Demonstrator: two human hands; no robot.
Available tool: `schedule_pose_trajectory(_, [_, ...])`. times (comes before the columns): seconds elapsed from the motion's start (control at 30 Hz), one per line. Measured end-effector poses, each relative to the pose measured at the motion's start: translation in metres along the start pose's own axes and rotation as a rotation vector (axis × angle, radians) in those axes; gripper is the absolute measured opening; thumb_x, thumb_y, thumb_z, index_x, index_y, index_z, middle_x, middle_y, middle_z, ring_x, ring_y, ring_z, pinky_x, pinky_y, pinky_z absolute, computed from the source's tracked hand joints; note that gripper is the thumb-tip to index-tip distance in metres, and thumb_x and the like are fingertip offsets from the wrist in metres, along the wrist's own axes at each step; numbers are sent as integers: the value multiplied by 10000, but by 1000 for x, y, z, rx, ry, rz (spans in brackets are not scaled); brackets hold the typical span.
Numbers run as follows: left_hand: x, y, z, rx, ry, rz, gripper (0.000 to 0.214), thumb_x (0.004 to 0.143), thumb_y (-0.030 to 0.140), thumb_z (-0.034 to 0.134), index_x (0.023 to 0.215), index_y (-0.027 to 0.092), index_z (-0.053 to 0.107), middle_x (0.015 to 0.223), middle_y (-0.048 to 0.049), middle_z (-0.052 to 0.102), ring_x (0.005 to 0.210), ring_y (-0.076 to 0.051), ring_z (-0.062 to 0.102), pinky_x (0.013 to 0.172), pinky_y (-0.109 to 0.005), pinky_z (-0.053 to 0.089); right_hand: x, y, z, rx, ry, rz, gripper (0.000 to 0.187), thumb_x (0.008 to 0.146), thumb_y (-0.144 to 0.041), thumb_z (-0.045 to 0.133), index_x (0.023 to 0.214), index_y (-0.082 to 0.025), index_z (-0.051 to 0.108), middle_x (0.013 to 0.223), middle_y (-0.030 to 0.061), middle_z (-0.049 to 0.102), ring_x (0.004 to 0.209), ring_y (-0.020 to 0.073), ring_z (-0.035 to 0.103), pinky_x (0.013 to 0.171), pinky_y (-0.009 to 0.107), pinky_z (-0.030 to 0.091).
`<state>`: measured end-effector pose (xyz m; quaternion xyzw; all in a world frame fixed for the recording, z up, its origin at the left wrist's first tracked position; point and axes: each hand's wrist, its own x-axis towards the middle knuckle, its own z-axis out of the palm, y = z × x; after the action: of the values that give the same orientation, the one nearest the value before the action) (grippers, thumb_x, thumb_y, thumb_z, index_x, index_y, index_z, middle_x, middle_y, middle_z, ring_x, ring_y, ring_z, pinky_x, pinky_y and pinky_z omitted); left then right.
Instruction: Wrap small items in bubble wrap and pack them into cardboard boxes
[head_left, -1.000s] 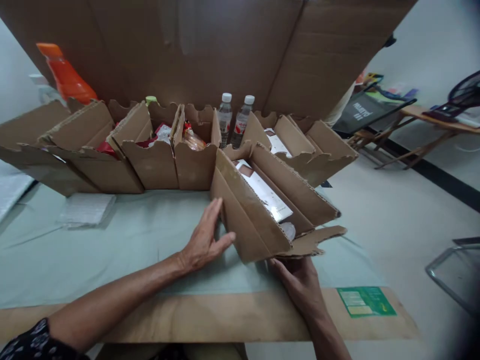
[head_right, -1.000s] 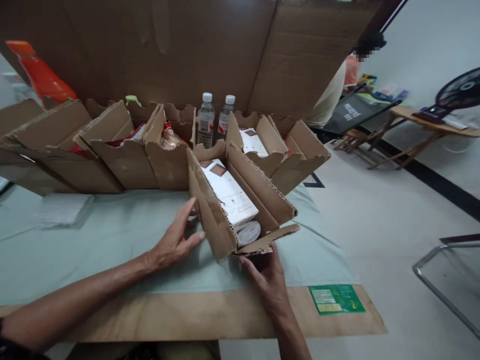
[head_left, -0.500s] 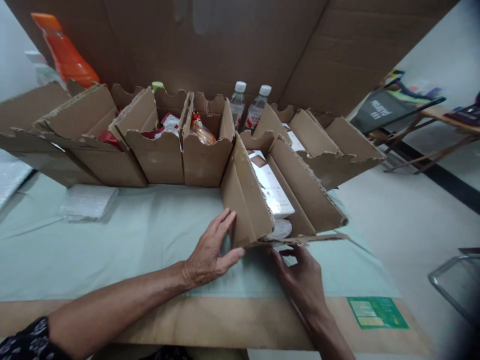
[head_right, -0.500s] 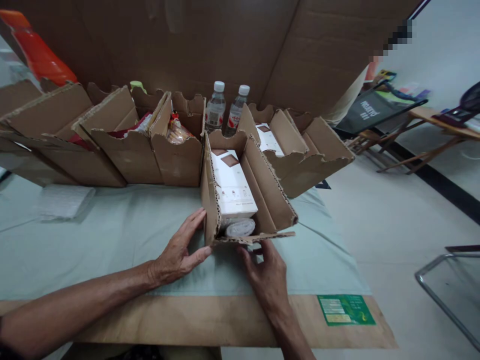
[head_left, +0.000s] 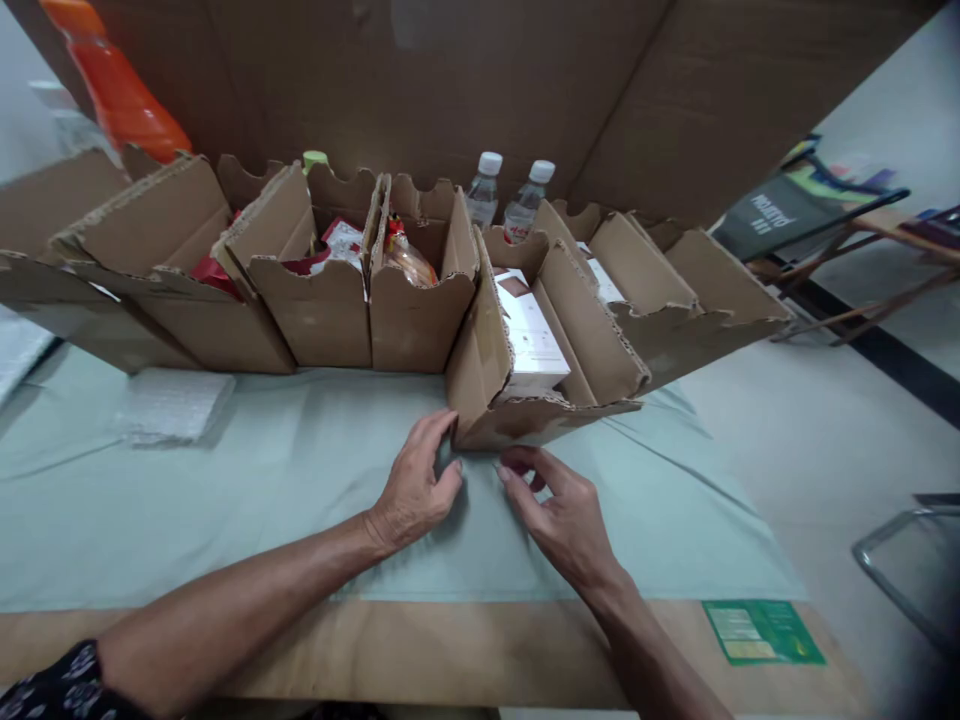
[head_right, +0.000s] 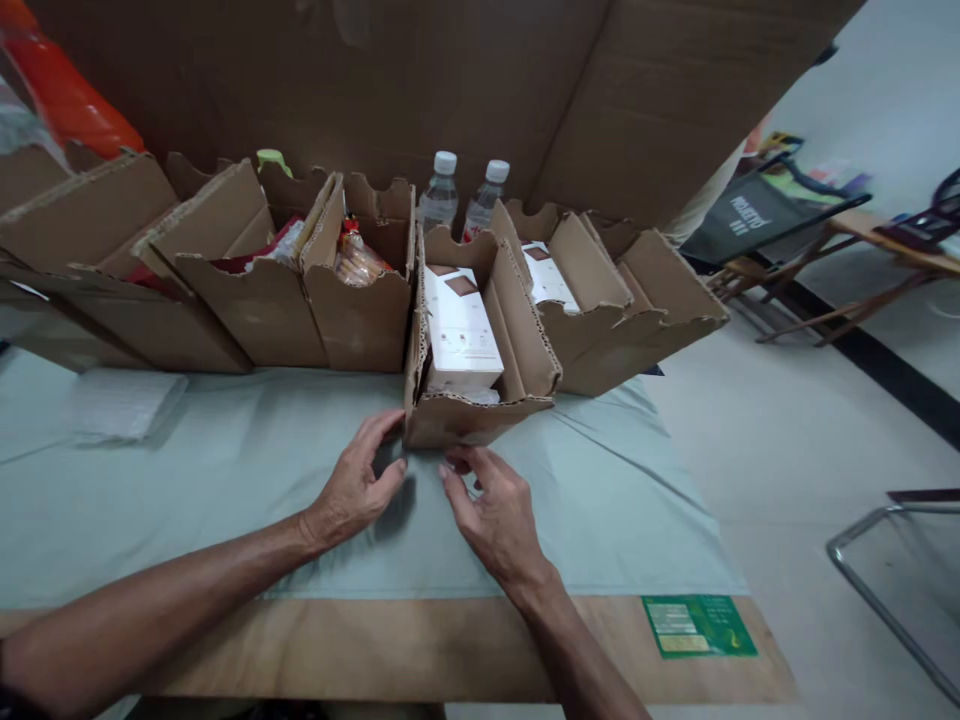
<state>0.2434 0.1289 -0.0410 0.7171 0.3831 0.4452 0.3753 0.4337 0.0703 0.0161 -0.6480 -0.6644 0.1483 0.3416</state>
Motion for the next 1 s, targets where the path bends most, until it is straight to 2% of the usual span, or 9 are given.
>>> schedule_pose_trajectory(0.07, [-2, 2, 0, 46, -28, 5, 637, 831, 126, 567, 1462, 149, 483, 1419, -175, 587, 1342, -296, 562, 1167, -516, 460, 6, -2, 3, 14, 25, -43, 241, 931, -348, 597, 1080, -207, 723, 985, 80, 788, 822, 207, 719, 677, 305, 572])
schedule_pose_trajectory(0.23, [-4, 2, 2, 103, -82, 2, 674, 835, 132, 547, 1500, 155, 444, 1488, -178, 563, 1400, -315, 527, 1197, -543, 432, 44, 6, 16, -42, -18, -35, 504, 909, -350, 588, 1381, -174, 603, 1248, 156, 727, 978, 260, 725, 721, 368, 599])
schedule_pose_trajectory(0.33, [-4, 2, 3, 98, -84, 11, 677, 835, 128, 539, 1504, 150, 441, 1484, -180, 569, 1394, -315, 532, 1196, -546, 434, 67, 16, 23, -59, -50, -1, 599, 881, -370, 604, 1437, -150, 561, 1227, 164, 732, 871, 243, 727, 767, 399, 601])
schedule_pose_trajectory(0.43, [-4, 3, 5, 98, -75, 6, 676, 830, 119, 538, 1497, 181, 452, 1465, -158, 584, 1373, -307, 548, 1185, -539, 448, 76, 16, 20, -62, -20, 23, 531, 865, -359, 607, 1352, -148, 624, 1142, 142, 768, 787, 225, 717, 800, 414, 592])
schedule_pose_trajectory(0.53, [-5, 2, 7, 99, -69, 10, 672, 818, 111, 535, 1482, 189, 464, 1436, -153, 600, 1343, -312, 564, 1163, -547, 464, 76, -6, 7, -2, 54, -36, 353, 922, -357, 578, 1202, -176, 695, 1034, 99, 789, 752, 190, 704, 739, 344, 581])
schedule_pose_trajectory(0.6, [-5, 0, 7, 92, -71, 38, 658, 824, 126, 538, 1475, 188, 464, 1428, -155, 602, 1330, -317, 566, 1152, -560, 469, 81, -33, -2, 29, 110, -129, 331, 954, -344, 563, 1223, -196, 688, 964, 60, 781, 741, 166, 694, 724, 304, 569])
schedule_pose_trajectory(0.77, [-4, -4, 9, 30, -70, 31, 643, 796, 152, 570, 1435, 183, 503, 1419, -156, 602, 1317, -331, 561, 1164, -588, 441, 136, -100, 4, -112, 37, -266, 611, 941, -263, 560, 1541, -218, 456, 880, 24, 764, 742, 197, 689, 803, 356, 561])
schedule_pose_trajectory(0.9, [4, -3, 7, -65, 14, -55, 580, 757, 140, 583, 1333, 209, 582, 1363, -130, 632, 1313, -318, 565, 1167, -570, 434, 175, -122, 22, -363, -47, -153, 389, 942, -195, 524, 1304, -164, 663, 907, 111, 772, 843, 270, 715, 822, 392, 532])
schedule_pose_trajectory(1.0, [5, 2, -4, -73, 112, -129, 533, 781, 137, 570, 1310, 200, 576, 1317, -131, 633, 1276, -304, 584, 1107, -541, 484, 159, -126, 22, -430, -28, -109, 296, 966, -203, 488, 1149, -177, 718, 937, 126, 783, 877, 288, 727, 784, 359, 504])
